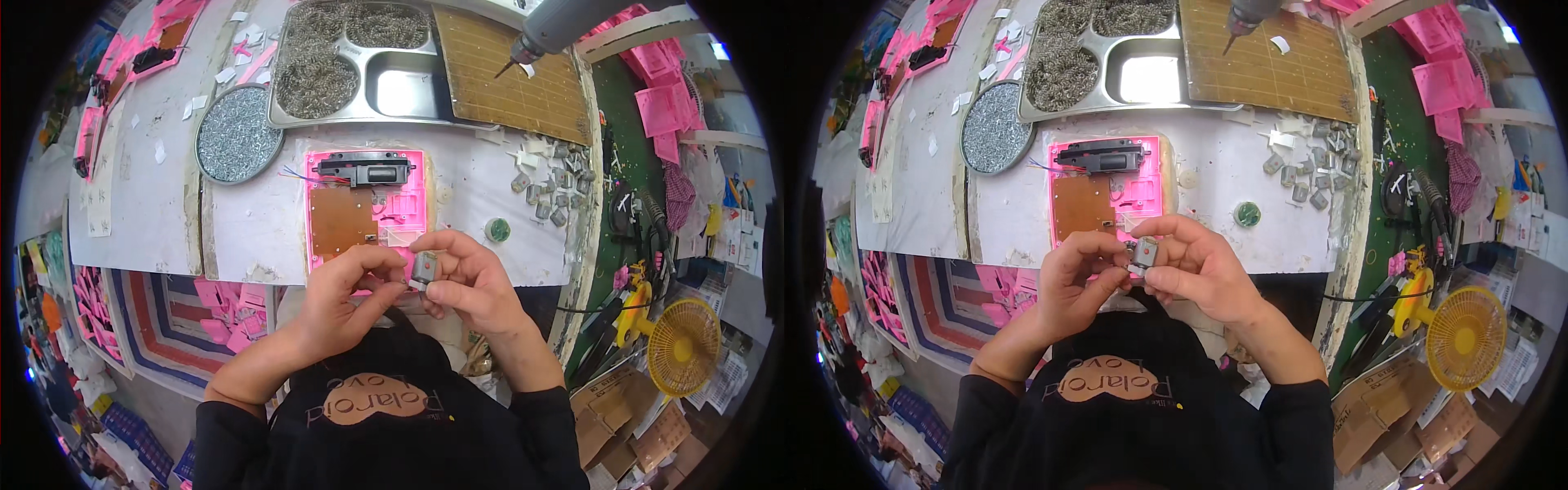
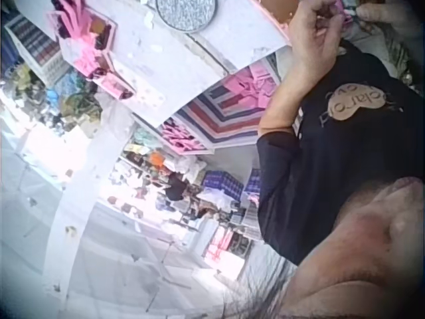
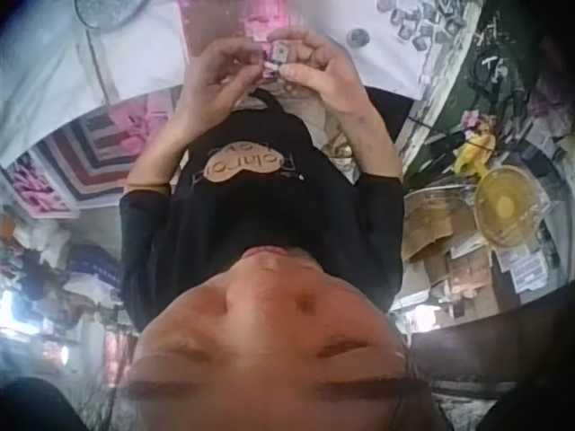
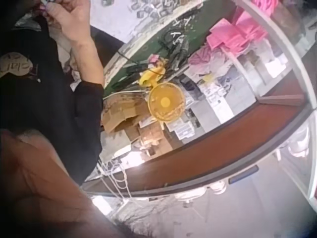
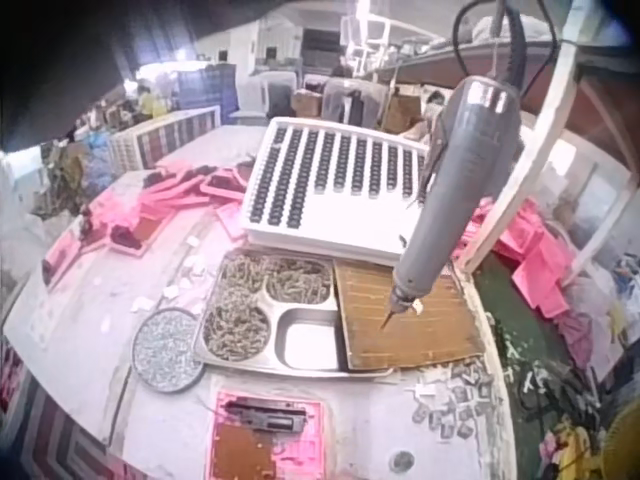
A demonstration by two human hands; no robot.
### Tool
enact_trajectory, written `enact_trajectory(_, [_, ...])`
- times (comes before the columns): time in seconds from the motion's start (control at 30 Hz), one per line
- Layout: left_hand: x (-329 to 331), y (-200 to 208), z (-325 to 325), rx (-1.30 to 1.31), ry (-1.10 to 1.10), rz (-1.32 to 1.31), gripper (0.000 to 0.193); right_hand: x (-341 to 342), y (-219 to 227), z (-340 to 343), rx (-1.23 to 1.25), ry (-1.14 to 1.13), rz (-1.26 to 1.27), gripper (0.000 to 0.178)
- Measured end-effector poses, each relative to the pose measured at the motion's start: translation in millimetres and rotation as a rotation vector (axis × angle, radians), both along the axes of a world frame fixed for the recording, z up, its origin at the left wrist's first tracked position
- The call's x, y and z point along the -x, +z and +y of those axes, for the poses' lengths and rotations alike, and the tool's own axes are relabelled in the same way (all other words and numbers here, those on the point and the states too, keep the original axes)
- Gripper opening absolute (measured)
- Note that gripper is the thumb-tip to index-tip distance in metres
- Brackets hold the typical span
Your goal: The recorder assembles the internal components and screws on the back cover of a pink electronic toy.
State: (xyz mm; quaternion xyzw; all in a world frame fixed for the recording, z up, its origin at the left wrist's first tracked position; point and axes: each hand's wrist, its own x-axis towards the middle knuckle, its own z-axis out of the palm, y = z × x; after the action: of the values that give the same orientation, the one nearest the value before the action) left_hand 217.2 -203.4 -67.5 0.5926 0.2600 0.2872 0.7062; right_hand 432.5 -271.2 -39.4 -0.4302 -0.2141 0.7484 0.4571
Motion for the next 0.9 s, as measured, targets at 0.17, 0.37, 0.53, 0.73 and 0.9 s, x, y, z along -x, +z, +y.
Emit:
enact_trajectory(0.17, [3.7, 2.2, 3.2, -0.062, -0.052, 0.013, 0.034, 1.0, -4.1, 2.5, -0.033, 0.051, -0.009, 0.046])
enact_trajectory(0.37, [2.3, 4.5, 1.3, -0.101, 0.036, 0.03, 0.034, 11.6, 1.7, -1.5, -0.312, 0.013, -0.549, 0.045])
enact_trajectory(0.53, [-1.2, 3.1, 11.8, -0.76, 0.143, 0.087, 0.031, 5.3, 18.5, 8.5, -0.752, 0.061, -1.089, 0.045])
enact_trajectory(0.73, [-1.3, 5.1, 15.5, -0.648, 0.1, 0.041, 0.03, 2.1, 9.0, 7.9, -1.068, -0.008, -1.178, 0.04])
enact_trajectory(0.9, [-2.0, 7.0, 13.7, -0.644, 0.097, 0.091, 0.029, 2.1, 6.5, 6.8, -1.134, -0.006, -1.238, 0.034])
